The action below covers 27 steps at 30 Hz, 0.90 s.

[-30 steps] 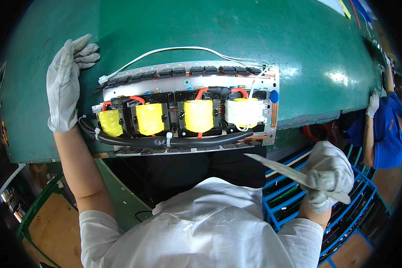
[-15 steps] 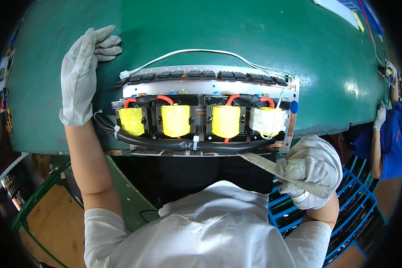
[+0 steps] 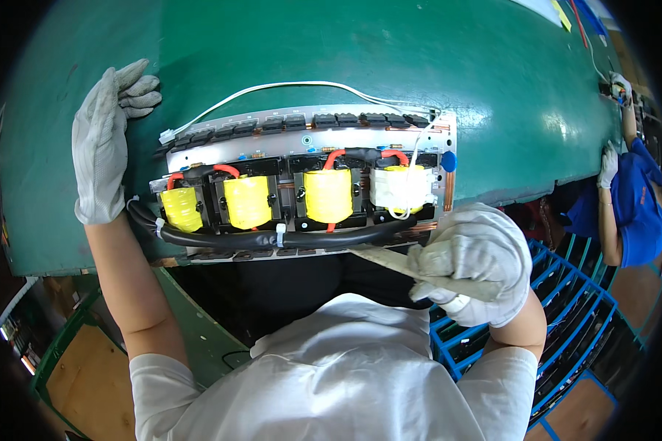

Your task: The person wipes a circuit board with a white cloth, focusing on the component side and then the solder side. They handle the board with gloved hands, turning it over to clean both surfaces on a green workbench.

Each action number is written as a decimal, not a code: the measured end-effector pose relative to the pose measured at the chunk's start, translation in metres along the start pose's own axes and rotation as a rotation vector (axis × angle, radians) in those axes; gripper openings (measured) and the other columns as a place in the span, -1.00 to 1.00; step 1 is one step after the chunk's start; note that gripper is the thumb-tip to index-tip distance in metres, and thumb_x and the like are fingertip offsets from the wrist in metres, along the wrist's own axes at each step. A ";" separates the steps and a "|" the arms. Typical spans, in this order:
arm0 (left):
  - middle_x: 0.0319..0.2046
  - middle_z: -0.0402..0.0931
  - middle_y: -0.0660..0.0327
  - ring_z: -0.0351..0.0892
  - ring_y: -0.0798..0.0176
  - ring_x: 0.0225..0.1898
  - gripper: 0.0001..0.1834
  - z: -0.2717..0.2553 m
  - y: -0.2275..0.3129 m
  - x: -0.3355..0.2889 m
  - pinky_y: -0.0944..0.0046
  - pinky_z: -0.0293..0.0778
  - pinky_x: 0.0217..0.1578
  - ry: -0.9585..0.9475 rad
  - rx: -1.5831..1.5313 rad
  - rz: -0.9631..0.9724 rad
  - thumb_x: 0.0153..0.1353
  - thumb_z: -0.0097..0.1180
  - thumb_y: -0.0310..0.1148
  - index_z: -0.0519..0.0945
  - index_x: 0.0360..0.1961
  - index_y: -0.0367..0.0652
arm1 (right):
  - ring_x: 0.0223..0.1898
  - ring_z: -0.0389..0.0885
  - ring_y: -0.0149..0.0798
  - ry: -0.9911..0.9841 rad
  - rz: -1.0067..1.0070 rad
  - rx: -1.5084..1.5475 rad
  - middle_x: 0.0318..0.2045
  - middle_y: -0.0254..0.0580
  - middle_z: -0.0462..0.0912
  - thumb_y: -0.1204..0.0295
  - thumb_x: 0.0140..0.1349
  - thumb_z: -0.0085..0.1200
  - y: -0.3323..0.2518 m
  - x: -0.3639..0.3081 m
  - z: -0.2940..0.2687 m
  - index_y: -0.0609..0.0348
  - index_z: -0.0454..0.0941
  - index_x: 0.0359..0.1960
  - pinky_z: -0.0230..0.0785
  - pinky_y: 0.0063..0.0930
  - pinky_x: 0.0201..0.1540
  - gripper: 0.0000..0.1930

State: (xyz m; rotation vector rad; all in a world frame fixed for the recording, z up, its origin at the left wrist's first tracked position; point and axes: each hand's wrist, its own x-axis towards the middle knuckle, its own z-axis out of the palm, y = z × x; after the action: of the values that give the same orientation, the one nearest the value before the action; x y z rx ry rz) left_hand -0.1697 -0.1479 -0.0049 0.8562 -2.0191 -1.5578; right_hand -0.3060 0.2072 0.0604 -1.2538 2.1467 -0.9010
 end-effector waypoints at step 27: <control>-0.21 0.61 -0.02 0.59 0.32 -0.28 -0.43 -0.006 -0.008 0.003 0.41 0.43 -0.16 -0.026 0.029 0.039 0.38 -0.12 -0.06 0.51 0.01 -0.46 | -0.68 0.44 -0.30 0.404 -0.010 0.603 -0.71 -0.25 0.49 0.25 0.16 0.17 0.036 -0.002 -0.013 0.15 0.52 -0.47 0.29 -0.43 -0.55 -0.77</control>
State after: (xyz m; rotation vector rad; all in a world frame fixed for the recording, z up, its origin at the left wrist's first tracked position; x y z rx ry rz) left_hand -0.1663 -0.1551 -0.0112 0.8068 -2.0690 -1.5295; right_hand -0.3341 0.2259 0.0426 -0.8230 1.9043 -1.7610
